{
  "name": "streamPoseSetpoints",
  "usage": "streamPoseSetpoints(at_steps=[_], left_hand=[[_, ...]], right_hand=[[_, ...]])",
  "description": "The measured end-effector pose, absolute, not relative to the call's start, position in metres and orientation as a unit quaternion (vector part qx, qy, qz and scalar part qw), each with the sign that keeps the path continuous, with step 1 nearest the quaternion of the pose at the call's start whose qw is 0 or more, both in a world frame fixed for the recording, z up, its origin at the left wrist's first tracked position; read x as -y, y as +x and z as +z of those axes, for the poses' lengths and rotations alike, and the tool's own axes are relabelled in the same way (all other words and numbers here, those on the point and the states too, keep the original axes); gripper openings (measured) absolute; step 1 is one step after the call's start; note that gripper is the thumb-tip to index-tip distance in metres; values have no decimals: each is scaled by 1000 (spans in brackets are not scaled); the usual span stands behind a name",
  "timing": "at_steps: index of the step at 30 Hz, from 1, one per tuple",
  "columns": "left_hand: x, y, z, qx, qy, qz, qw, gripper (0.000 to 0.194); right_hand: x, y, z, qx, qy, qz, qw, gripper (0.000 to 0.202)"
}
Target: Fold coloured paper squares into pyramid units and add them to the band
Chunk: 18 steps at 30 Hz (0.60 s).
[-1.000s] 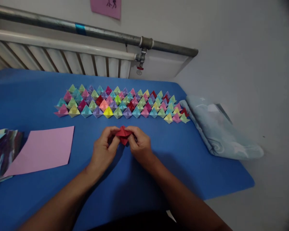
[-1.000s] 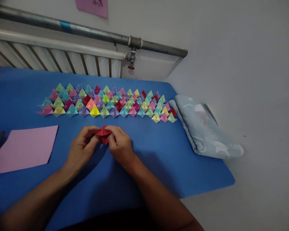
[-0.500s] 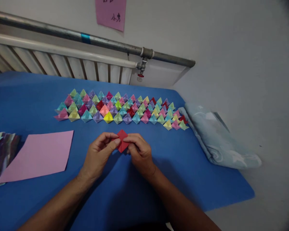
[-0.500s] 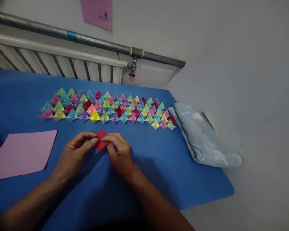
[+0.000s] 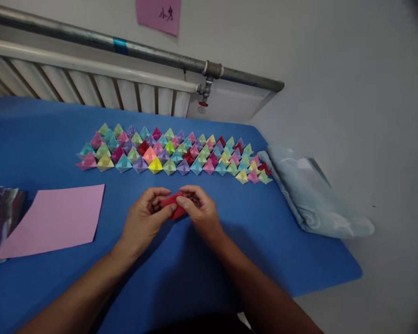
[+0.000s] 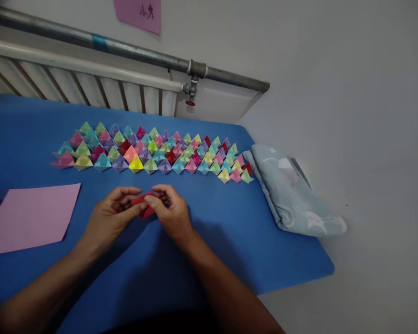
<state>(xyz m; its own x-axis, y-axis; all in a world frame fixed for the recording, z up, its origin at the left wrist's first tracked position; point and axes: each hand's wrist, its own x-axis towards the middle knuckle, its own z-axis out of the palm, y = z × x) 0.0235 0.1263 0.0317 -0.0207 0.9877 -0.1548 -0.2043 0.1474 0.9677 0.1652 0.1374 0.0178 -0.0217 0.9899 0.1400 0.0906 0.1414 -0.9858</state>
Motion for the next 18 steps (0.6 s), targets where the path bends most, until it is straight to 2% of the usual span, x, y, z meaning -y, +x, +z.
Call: streamPoseSetpoints(at_steps=[5,10,18], left_hand=[[-126,23,29,-495,398,497,591,38],[-125,22,25,-484,444,412,632,20],[-123,20,25,-512,494,390,584,29]], right_hand=[[-139,167,21,550,-490,453,503,17],[-140,168,23,470,-499,489,540,20],[-139,168,25,458,-489,502,547,19]])
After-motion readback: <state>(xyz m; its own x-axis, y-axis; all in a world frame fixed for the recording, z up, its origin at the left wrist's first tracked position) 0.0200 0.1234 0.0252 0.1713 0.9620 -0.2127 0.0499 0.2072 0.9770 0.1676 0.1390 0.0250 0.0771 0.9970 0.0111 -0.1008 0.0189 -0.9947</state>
